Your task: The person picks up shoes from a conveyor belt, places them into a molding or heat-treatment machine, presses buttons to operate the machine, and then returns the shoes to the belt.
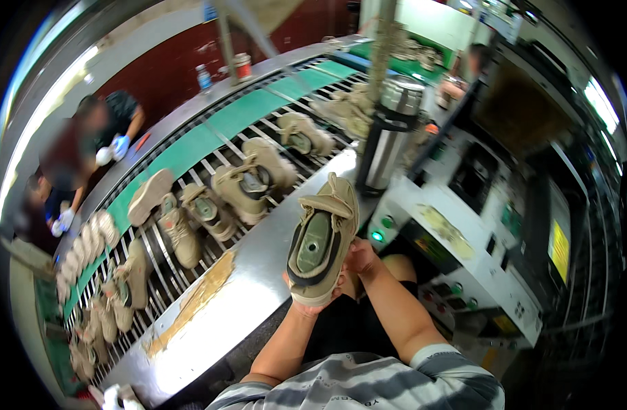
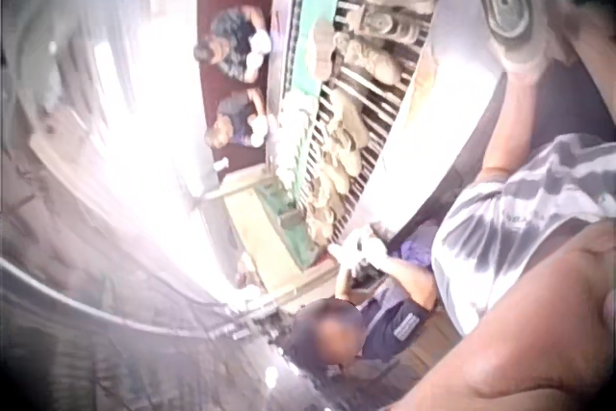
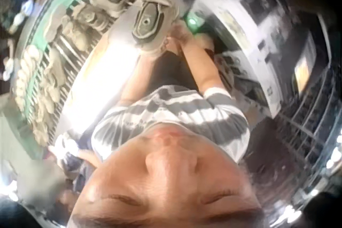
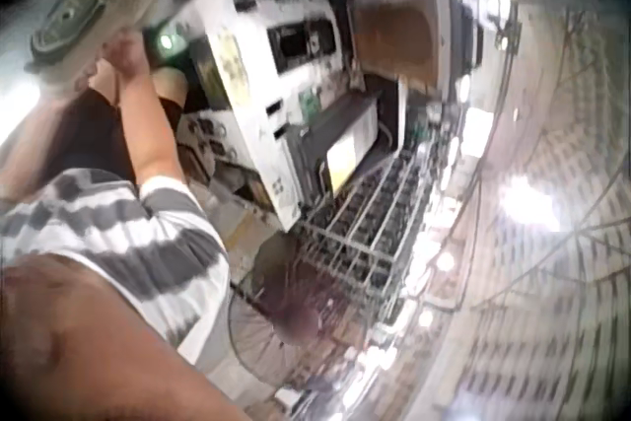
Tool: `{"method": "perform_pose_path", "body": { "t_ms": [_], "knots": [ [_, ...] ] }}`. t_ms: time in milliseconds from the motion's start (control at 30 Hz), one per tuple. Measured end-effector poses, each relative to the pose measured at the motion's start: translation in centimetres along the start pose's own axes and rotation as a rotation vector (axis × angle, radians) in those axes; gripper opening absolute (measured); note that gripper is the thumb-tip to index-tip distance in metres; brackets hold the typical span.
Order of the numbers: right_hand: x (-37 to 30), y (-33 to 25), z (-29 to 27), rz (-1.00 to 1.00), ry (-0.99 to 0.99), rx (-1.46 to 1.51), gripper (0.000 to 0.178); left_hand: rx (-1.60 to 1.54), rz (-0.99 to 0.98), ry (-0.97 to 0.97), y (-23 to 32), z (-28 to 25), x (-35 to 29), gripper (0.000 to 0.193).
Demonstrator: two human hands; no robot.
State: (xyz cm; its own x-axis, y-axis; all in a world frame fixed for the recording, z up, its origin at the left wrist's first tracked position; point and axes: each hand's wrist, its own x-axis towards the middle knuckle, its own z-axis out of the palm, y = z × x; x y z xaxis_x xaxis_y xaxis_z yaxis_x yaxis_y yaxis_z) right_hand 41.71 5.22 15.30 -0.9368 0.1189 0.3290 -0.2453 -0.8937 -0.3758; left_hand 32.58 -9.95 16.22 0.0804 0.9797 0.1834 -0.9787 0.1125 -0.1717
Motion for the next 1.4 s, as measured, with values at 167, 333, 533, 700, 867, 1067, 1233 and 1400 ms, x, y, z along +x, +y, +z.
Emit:
{"method": "perform_pose_path", "body": {
  "t_ms": [167,333,533,700,867,1067,1233,1400],
  "knots": [
    [-8.1,-0.2,2.8,-0.439,-0.144,0.225,0.054,-0.232,-0.504,-0.171,-8.2,0.1,5.4,0.081],
    [-13.2,-7.7,10.7,-0.98,0.282,-0.035,0.052,0.961,-0.631,0.248,-10.6,-4.5,9.3,0.03],
    [-20.5,-19.9,13.1,-1.068,1.044,-0.582,0.067,1.574,-0.454,0.741,-6.7,-18.6,9.3,0.018],
    [-19.2,-33.7,12.5,-0.894,1.752,-1.236,0.092,1.103,-0.309,0.571,-6.3,-19.8,10.5,0.018],
    [-16.5,-42.5,8.8,-0.307,2.056,-1.649,0.102,0.984,-0.207,0.758,-5.4,-18.7,11.2,0.015],
    [-17.9,-45.2,0.1,-0.073,2.256,-1.758,0.109,0.888,-0.25,0.796,-5.1,-17.0,11.8,0.015],
    [-14.9,-43.1,0.0,0.109,2.272,-1.837,0.1,0.818,-0.217,0.78,-4.5,-17.3,11.8,0.014],
    [-14.8,-39.9,2.4,0.34,2.284,-1.862,0.086,0.853,-0.226,0.77,-5.1,-17.1,11.6,0.014]
  ]
}}
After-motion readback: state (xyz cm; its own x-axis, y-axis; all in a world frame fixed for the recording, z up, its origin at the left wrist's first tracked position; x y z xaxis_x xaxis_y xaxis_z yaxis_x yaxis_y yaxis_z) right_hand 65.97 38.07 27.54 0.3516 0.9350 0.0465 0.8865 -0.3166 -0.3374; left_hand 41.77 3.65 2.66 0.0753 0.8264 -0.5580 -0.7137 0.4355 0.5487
